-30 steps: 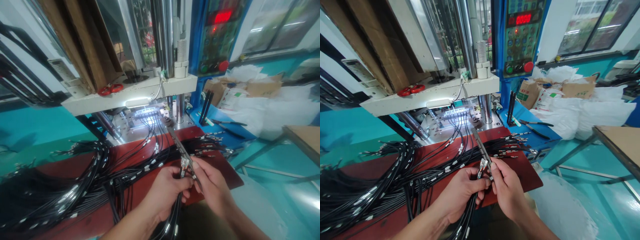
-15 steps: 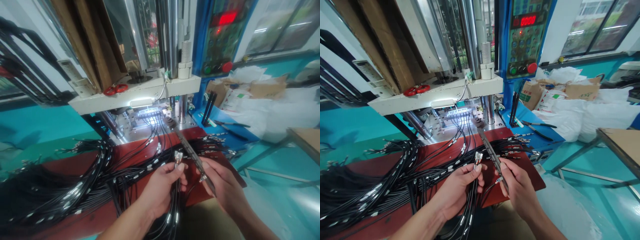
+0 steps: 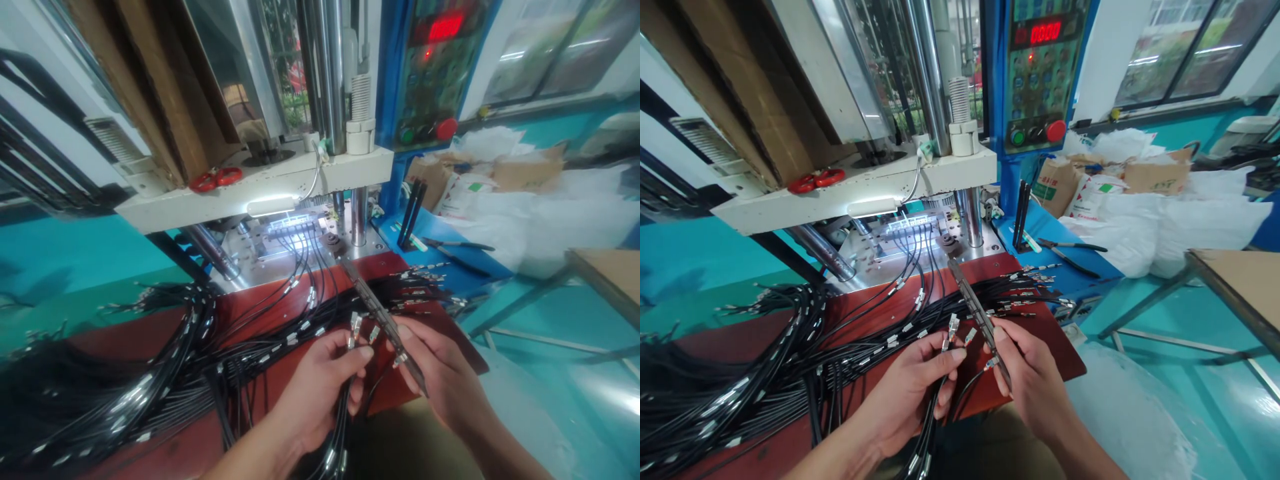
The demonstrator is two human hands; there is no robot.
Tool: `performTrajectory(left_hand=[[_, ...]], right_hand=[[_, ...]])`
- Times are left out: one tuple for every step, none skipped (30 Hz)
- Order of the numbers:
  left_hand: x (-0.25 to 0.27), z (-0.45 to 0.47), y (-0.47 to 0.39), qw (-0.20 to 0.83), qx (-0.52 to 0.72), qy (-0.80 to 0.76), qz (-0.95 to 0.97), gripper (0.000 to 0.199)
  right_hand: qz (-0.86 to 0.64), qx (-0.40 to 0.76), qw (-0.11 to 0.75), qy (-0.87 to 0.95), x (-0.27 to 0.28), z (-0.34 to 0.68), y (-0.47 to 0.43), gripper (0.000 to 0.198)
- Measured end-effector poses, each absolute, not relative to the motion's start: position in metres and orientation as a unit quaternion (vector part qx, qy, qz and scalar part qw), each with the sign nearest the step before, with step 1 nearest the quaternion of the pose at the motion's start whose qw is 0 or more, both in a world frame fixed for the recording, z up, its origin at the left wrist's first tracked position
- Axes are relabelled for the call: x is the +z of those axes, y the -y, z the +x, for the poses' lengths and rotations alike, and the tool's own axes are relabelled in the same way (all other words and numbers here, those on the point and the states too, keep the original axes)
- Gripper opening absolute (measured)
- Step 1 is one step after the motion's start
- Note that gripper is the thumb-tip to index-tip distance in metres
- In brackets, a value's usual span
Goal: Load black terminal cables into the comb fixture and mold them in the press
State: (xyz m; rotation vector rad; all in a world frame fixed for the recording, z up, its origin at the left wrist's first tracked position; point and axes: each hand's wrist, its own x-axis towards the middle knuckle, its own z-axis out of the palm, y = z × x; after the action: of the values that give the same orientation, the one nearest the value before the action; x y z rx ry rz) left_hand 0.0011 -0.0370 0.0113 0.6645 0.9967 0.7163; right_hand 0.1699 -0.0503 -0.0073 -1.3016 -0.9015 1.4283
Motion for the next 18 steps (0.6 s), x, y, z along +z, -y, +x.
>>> performTrajectory(left_hand=[[0.0112, 0.0013, 0.0371, 0.766, 0.325, -0.458, 0.313, 0.024], [0.0111, 0.0015, 0.0371, 0.764, 0.322, -0.459, 0.320, 0.026], [0.0110, 0.0018, 0.0370, 0.761, 0.320, -0.460, 0.328, 0.027], [0.0111, 0.0021, 0.0368, 0.758, 0.317, -0.461, 0.334, 0.028], [0.0111, 0.0025, 0.0365, 0.756, 0.314, -0.462, 0.341, 0.028], [0.0112, 0.0029, 0.0363, 0.755, 0.309, -0.463, 0.348, 0.028], [0.0112, 0.0032, 0.0361, 0.753, 0.305, -0.463, 0.354, 0.028], [0.0111, 0.0034, 0.0361, 0.752, 0.301, -0.463, 0.359, 0.028], [0.0109, 0.0036, 0.0362, 0.752, 0.298, -0.463, 0.363, 0.028], [0.0107, 0.0036, 0.0364, 0.752, 0.295, -0.461, 0.367, 0.027], [0.0104, 0.0036, 0.0367, 0.752, 0.292, -0.460, 0.371, 0.027], [0.0102, 0.0036, 0.0371, 0.752, 0.289, -0.459, 0.375, 0.028], [0.0101, 0.0037, 0.0375, 0.751, 0.286, -0.459, 0.378, 0.028], [0.0102, 0.0039, 0.0379, 0.750, 0.284, -0.460, 0.381, 0.027], [0.0104, 0.0041, 0.0381, 0.748, 0.283, -0.463, 0.383, 0.027], [0.0108, 0.0044, 0.0382, 0.746, 0.283, -0.464, 0.385, 0.026], [0.0113, 0.0048, 0.0381, 0.744, 0.283, -0.466, 0.386, 0.025], [0.0118, 0.0051, 0.0379, 0.743, 0.282, -0.468, 0.386, 0.024]], right_hand=[[-0.535, 0.582, 0.479, 0.382, -0.0057, 0.1701, 0.0506, 0.048], [-0.537, 0.577, 0.473, 0.394, -0.0039, 0.1702, 0.0510, 0.048], [-0.538, 0.572, 0.468, 0.404, -0.0022, 0.1703, 0.0515, 0.048], [-0.539, 0.567, 0.465, 0.414, -0.0006, 0.1704, 0.0519, 0.048], [-0.537, 0.565, 0.462, 0.423, 0.0006, 0.1705, 0.0522, 0.048], [-0.534, 0.564, 0.461, 0.430, 0.0014, 0.1706, 0.0525, 0.048], [-0.531, 0.564, 0.460, 0.435, 0.0017, 0.1707, 0.0527, 0.048], [-0.528, 0.565, 0.460, 0.436, 0.0017, 0.1707, 0.0528, 0.047], [-0.528, 0.565, 0.461, 0.435, 0.0014, 0.1706, 0.0528, 0.047], [-0.528, 0.566, 0.463, 0.433, 0.0009, 0.1705, 0.0528, 0.047], [-0.530, 0.566, 0.464, 0.429, 0.0003, 0.1704, 0.0527, 0.047], [-0.532, 0.566, 0.466, 0.424, -0.0002, 0.1703, 0.0525, 0.047], [-0.533, 0.566, 0.467, 0.421, -0.0005, 0.1702, 0.0524, 0.047], [-0.533, 0.567, 0.468, 0.419, -0.0007, 0.1702, 0.0524, 0.047], [-0.533, 0.567, 0.467, 0.420, -0.0006, 0.1703, 0.0524, 0.047], [-0.533, 0.566, 0.466, 0.421, -0.0004, 0.1705, 0.0524, 0.047], [-0.534, 0.565, 0.465, 0.424, -0.0001, 0.1708, 0.0525, 0.048], [-0.535, 0.563, 0.462, 0.427, 0.0002, 0.1710, 0.0526, 0.049]])
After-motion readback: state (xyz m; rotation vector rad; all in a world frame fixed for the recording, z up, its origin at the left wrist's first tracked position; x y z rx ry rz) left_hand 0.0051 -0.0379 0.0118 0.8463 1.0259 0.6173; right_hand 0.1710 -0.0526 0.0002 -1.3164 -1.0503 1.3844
